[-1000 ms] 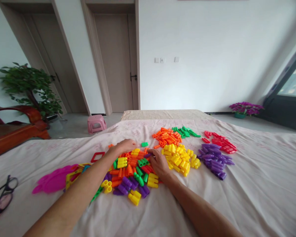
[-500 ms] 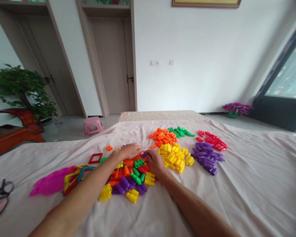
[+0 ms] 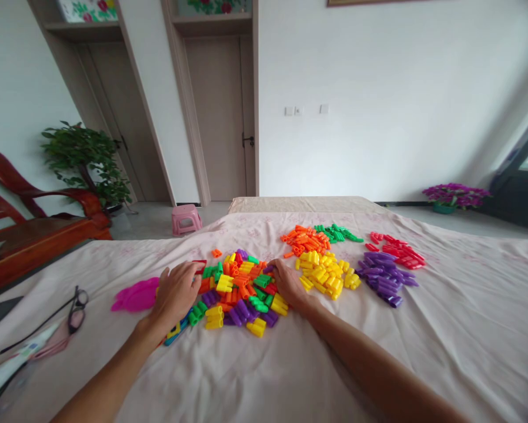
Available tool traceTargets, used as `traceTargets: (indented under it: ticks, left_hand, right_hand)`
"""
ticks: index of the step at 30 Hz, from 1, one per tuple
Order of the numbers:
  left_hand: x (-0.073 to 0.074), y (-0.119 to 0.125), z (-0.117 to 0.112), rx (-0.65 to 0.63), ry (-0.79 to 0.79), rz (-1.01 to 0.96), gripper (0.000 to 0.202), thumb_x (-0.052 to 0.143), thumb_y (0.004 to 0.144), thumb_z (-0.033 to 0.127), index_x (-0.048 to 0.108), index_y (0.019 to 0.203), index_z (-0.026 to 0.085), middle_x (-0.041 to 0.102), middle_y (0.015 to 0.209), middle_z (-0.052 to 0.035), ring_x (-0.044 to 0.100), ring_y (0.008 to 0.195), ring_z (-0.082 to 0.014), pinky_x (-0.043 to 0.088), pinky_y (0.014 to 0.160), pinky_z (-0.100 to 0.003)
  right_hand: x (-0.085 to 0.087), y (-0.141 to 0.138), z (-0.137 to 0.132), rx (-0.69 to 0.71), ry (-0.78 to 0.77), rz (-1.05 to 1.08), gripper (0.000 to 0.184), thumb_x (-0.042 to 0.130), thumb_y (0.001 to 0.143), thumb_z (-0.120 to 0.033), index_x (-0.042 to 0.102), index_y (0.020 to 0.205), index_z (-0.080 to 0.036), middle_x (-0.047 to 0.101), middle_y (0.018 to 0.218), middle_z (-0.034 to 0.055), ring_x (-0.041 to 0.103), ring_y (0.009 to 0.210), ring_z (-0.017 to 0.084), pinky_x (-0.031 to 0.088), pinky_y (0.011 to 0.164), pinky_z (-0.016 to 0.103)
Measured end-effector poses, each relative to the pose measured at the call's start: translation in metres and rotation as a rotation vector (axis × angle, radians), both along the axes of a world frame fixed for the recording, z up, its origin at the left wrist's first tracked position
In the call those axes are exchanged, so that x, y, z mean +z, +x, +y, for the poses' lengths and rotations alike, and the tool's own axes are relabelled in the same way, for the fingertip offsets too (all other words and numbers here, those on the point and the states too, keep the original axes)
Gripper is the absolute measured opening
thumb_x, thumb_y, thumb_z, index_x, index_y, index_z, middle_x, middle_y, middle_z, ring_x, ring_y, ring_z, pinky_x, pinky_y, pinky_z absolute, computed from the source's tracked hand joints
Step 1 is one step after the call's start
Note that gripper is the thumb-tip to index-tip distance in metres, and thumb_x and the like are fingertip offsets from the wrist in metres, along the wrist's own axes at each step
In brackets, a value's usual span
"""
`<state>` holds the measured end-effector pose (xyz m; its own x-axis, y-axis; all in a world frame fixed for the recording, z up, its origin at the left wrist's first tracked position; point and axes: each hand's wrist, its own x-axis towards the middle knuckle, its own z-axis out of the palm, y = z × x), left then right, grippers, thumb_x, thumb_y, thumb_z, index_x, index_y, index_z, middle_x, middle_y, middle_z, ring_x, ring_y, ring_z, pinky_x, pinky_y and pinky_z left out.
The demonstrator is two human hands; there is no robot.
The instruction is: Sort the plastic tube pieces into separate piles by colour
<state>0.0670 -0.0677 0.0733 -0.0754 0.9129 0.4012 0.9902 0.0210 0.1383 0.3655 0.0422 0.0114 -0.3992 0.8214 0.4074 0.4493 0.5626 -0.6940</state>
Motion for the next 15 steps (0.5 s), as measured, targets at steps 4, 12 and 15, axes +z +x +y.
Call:
traceTargets:
  ticks: [4,12,15]
  left_hand:
    - [-0.024,0.0,-0.03,0.061,0.015,0.168,0.036,0.046,0.089,0.024,0.063,0.121,0.028,0.06,0.136,-0.0068,0.053,0.125,-0.0254,0.029,0.109,-0.05]
    - [-0.049,-0.039,-0.025,0.094,0.053,0.373,0.04,0.043,0.088,0.029,0.067,0.12,0.027,0.062,0.135,-0.0091,0.049,0.128,-0.0307,0.015,0.113,-0.059]
    - [-0.066,-0.07,-0.015,0.073,0.048,0.393,0.043,0.04,0.089,0.035,0.068,0.119,0.026,0.065,0.131,-0.0093,0.057,0.116,-0.0299,0.024,0.111,-0.054]
  right_hand:
    - [0.0,-0.011,0.001,-0.083,-0.069,0.023,0.024,0.036,0.092,-0.016,0.059,0.097,-0.021,0.07,0.094,0.0037,0.064,0.087,0.018,0.047,0.079,0.03]
    - [-0.002,-0.029,-0.001,-0.117,-0.123,0.212,0.024,0.043,0.088,-0.015,0.065,0.094,-0.023,0.072,0.092,0.0005,0.065,0.088,0.017,0.049,0.082,0.03]
    - [0.006,-0.004,0.008,-0.067,-0.026,0.295,0.023,0.044,0.09,-0.019,0.065,0.098,-0.022,0.073,0.094,0.0012,0.066,0.09,0.016,0.05,0.084,0.03]
